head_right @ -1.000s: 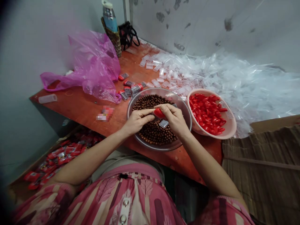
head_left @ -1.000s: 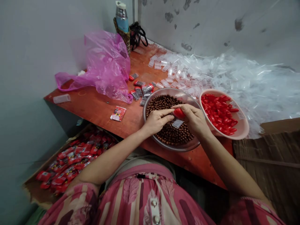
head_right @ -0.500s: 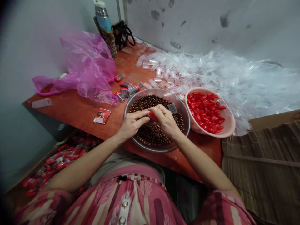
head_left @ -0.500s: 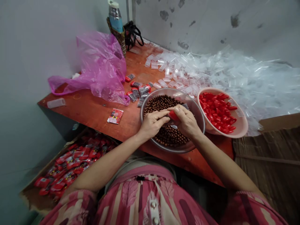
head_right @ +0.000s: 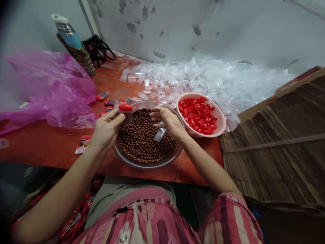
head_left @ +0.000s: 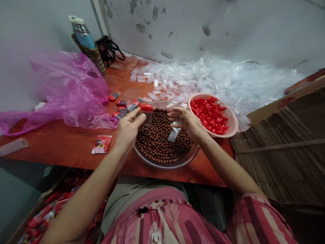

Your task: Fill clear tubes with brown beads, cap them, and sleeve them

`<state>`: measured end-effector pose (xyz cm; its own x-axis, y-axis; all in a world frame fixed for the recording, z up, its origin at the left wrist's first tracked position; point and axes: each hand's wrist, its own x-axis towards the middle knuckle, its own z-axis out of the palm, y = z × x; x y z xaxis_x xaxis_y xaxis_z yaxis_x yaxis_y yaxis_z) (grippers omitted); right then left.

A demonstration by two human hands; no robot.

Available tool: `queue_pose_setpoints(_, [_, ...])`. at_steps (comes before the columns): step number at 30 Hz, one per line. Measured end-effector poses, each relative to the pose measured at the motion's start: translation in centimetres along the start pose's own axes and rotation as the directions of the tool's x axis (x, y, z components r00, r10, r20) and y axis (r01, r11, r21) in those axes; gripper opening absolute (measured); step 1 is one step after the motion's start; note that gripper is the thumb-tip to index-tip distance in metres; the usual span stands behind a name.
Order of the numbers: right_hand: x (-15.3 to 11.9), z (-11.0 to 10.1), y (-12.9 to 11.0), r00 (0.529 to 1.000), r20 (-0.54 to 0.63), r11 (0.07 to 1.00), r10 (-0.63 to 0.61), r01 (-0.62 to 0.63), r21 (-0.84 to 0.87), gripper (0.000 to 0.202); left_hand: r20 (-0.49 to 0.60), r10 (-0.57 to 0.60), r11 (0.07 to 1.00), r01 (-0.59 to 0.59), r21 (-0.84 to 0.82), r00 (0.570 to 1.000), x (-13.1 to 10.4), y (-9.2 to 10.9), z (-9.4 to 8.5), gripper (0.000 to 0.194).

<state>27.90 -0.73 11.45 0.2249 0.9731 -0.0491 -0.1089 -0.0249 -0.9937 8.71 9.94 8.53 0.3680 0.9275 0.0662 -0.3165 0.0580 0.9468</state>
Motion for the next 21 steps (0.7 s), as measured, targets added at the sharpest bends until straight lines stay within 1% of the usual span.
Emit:
queue_pose_setpoints(1, [-0.1, -1.5, -0.4, 0.998, -0.059, 0.998, -0.032, 0.028, -0.063, 0.042, -0.056, 0.025, 0.999, -0.026, -0.020, 0.998, 1.3, 0.2, -0.6, 0.029])
queue_pose_setpoints(2, [-0.3, -3.1, -0.8, 0.989, -0.129, 0.991, -0.071, 0.054, -0.126, 0.039, -0.075, 0.038, 0.999, -0.039, -0.007, 0.996, 2.7, 0.4, -1.2, 0.030])
queue_pose_setpoints(4, [-0.4, -6.0, -1.4, 0.949, -0.274, 0.970, -0.154, 0.093, -0.223, 0.035, -0.181, 0.106, 0.994, -0.101, 0.038, 0.978, 4.8, 0.7, -2.3, 0.037])
queue_pose_setpoints(5, [-0.4, -7.3, -1.6, 0.923, -0.329, 0.955, -0.197, 0.105, -0.276, 0.032, -0.216, 0.142, 0.989, -0.130, 0.069, 0.966, 5.4, 0.8, -2.7, 0.042])
queue_pose_setpoints(6, [-0.3, -8.3, -1.6, 0.906, -0.358, 0.938, -0.228, 0.105, -0.331, 0.030, -0.238, 0.183, 0.981, -0.162, 0.102, 0.954, 5.6, 0.8, -3.0, 0.045])
queue_pose_setpoints(7, [-0.3, -9.1, -1.6, 0.899, -0.359, 0.915, -0.251, 0.099, -0.392, 0.027, -0.229, 0.215, 0.972, -0.187, 0.140, 0.949, 5.6, 0.8, -3.0, 0.046])
queue_pose_setpoints(8, [-0.1, -9.4, -1.5, 0.906, -0.329, 0.882, -0.267, 0.091, -0.462, 0.024, -0.193, 0.238, 0.962, -0.204, 0.180, 0.952, 5.1, 0.7, -2.9, 0.045])
queue_pose_setpoints(9, [0.0, -9.5, -1.3, 0.927, -0.265, 0.838, -0.267, 0.087, -0.539, 0.022, -0.138, 0.248, 0.952, -0.214, 0.220, 0.959, 4.4, 0.6, -2.5, 0.043])
queue_pose_setpoints(10, [0.1, -9.2, -1.2, 0.952, -0.172, 0.777, -0.252, 0.093, -0.623, 0.020, -0.077, 0.245, 0.940, -0.217, 0.261, 0.967, 3.4, 0.5, -2.0, 0.040])
queue_pose_setpoints(11, [0.3, -8.6, -1.1, 0.974, -0.061, 0.694, -0.216, 0.109, -0.712, 0.018, -0.023, 0.232, 0.929, -0.215, 0.300, 0.972, 2.2, 0.5, -1.4, 0.038])
queue_pose_setpoints(12, [0.4, -7.8, -1.0, 0.986, 0.045, 0.584, -0.162, 0.132, -0.801, 0.018, 0.022, 0.223, 0.916, -0.217, 0.337, 0.975, 0.8, 0.6, -0.6, 0.037])
queue_pose_setpoints(13, [0.6, -6.9, -0.9, 0.987, 0.127, 0.448, -0.095, 0.156, -0.880, 0.018, 0.057, 0.217, 0.897, -0.223, 0.381, 0.974, -0.7, 0.7, 0.1, 0.035])
queue_pose_setpoints(14, [0.9, -6.0, -0.8, 0.984, 0.177, 0.293, -0.026, 0.176, -0.940, 0.020, 0.085, 0.216, 0.875, -0.231, 0.426, 0.973, -2.4, 1.0, 0.8, 0.034])
queue_pose_setpoints(15, [1.1, -5.1, -0.8, 0.979, 0.198, 0.134, 0.038, 0.192, -0.972, 0.022, 0.115, 0.238, 0.842, -0.264, 0.471, 0.964, -4.2, 1.2, 1.4, 0.033])
queue_pose_setpoints(16, [1.4, -4.3, -0.6, 0.976, 0.200, -0.015, 0.082, 0.202, -0.979, 0.024, 0.151, 0.279, 0.780, -0.315, 0.540, 0.948, -6.0, 1.5, 1.9, 0.036])
queue_pose_setpoints(17, [1.6, -3.8, -0.5, 0.972, 0.203, -0.137, 0.115, 0.218, -0.966, 0.026, 0.203, 0.348, 0.692, -0.397, 0.603, 0.915, -7.9, 1.6, 2.0, 0.043])
queue_pose_setpoints(18, [1.8, -3.4, -0.2, 0.965, 0.226, -0.225, 0.137, 0.252, -0.941, 0.027, 0.298, 0.406, 0.585, -0.496, 0.642, 0.864, -9.7, 1.7, 1.9, 0.054])
queue_pose_setpoints(19, [2.0, -3.3, 0.1, 0.949, 0.275, -0.280, 0.153, 0.308, -0.909, 0.027, 0.416, 0.488, 0.460, -0.631, 0.625, 0.767, -11.5, 1.6, 1.3, 0.062])
queue_pose_setpoints(20, [2.2, -3.3, 0.4, 0.925, 0.345, -0.312, 0.161, 0.379, -0.871, 0.028, 0.545, 0.515, 0.353, -0.743, 0.568, 0.661, -13.2, 1.4, 0.3, 0.067])
queue_pose_setpoints(21, [2.3, -3.5, 0.7, 0.890, 0.425, -0.329, 0.166, 0.457, -0.827, 0.030, 0.658, 0.456, 0.293, -0.799, 0.525, 0.599, -14.9, 1.1, -1.1, 0.070])
